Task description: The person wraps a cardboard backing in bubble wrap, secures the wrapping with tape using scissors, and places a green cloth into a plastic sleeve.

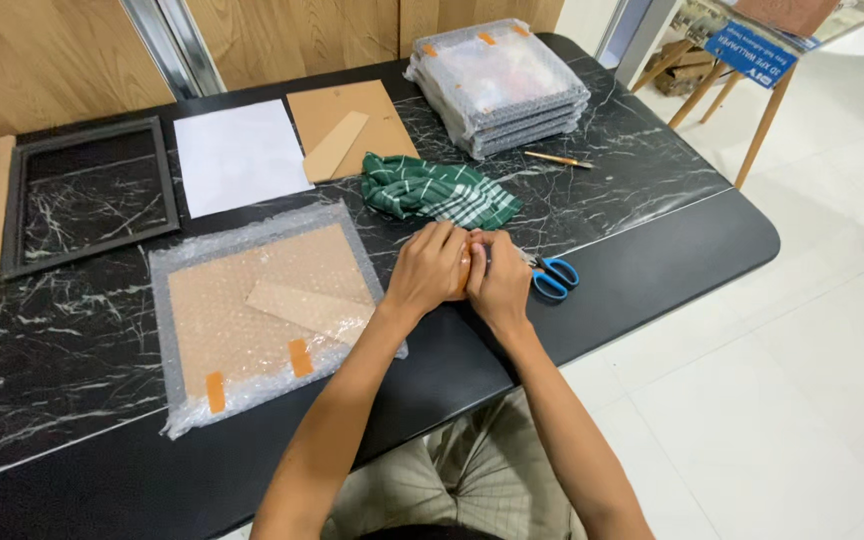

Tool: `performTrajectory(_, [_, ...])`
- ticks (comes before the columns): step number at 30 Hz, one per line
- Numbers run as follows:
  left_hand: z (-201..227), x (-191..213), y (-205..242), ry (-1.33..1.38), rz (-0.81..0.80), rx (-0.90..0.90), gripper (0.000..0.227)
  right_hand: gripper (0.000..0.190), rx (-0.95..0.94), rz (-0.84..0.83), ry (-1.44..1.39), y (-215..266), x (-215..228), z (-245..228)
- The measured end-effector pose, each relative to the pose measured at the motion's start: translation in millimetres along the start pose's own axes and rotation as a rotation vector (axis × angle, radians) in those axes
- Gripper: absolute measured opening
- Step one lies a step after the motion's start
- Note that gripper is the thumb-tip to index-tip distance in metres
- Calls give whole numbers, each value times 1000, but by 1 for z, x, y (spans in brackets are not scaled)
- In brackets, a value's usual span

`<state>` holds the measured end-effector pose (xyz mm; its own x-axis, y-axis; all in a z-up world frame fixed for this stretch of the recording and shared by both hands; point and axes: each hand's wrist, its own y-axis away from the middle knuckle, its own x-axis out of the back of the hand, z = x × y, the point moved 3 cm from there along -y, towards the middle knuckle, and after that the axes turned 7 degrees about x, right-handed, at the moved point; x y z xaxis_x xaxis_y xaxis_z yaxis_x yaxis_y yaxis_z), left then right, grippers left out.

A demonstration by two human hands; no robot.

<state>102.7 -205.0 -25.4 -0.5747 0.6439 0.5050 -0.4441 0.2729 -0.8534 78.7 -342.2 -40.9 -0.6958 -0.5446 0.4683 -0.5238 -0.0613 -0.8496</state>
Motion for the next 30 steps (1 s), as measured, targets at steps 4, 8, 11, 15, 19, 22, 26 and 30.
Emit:
performTrajectory(4, [7,11,-9,-50,6,-31,23,20,-65,24,-61,-2,3,-3])
performTrajectory(8, [2,2,-2,-62,-12,-11,21,25,-136,-10,-187,-10,39,0])
performTrajectory(11, [-5,-4,2,-28,-21,28,22,28,-171,-192,133,13,66,47])
performTrajectory(15, [-11,-21,13,-30,-42,49,24,31,-199,-602,414,33,78,92])
performTrajectory(19, [-6,-18,12,-23,-67,36,21,37,-290,-692,421,27,78,106])
performTrajectory(22, [-5,-7,8,-18,-58,56,22,35,-381,-854,463,21,84,119])
performTrajectory(26, [-5,16,-7,88,-178,106,25,32,-374,-865,238,-9,116,106])
performTrajectory(30, [-1,35,-18,142,-327,116,20,38,-280,-825,-273,-50,138,67])
